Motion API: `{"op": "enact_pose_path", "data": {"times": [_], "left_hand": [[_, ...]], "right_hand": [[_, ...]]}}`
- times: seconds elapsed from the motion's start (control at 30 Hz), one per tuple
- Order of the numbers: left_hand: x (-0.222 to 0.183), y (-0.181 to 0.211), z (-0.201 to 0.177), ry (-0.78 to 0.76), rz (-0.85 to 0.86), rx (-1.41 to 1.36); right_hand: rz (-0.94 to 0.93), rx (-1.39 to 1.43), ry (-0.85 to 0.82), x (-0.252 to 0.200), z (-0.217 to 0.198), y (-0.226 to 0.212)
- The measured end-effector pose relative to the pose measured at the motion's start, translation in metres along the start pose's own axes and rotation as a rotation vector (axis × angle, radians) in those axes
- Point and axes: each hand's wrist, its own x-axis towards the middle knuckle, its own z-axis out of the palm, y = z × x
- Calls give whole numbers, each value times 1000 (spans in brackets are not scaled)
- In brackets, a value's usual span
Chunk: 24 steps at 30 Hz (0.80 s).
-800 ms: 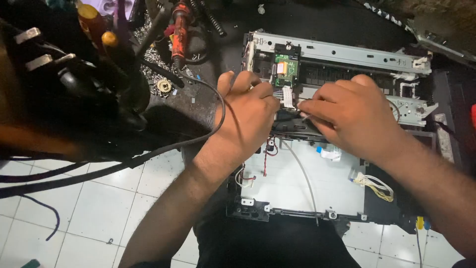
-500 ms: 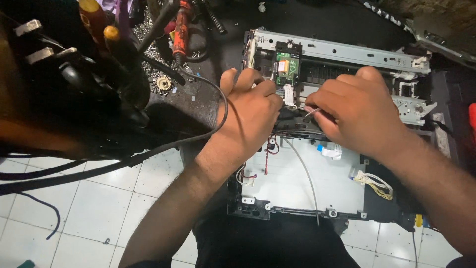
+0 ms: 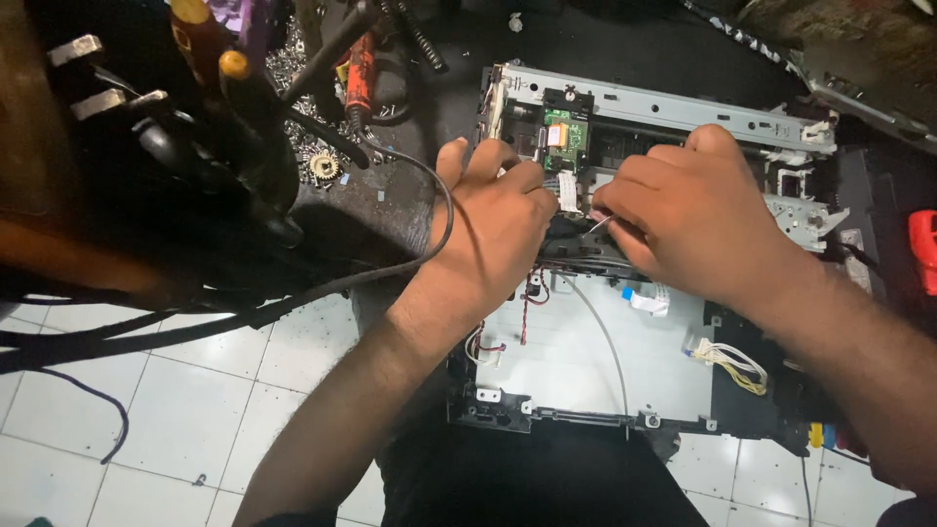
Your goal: Connecting various internal wires and ribbon cables to the main circuit board of a disassembled printer.
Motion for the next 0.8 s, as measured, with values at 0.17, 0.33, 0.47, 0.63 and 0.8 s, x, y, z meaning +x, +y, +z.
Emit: {"op": "enact_pose_path", "data": {"times": [0.17, 0.33, 0.47, 0.63, 0.8], "left_hand": [[0, 0, -4, -10, 6, -2], [0, 2, -12, -11, 21, 26], [0, 0, -4, 25, 24, 19], [0, 1, -9, 59, 29, -11], [3, 4, -21, 34, 30, 14]], "right_hand": [[7, -11, -8, 2, -3, -1], [1, -38, -26, 2, -1, -1], [-29, -73, -25, 4, -2, -3], [-19, -97, 60, -1, 1, -12], [-38, -84, 150, -3, 1, -21]]}}
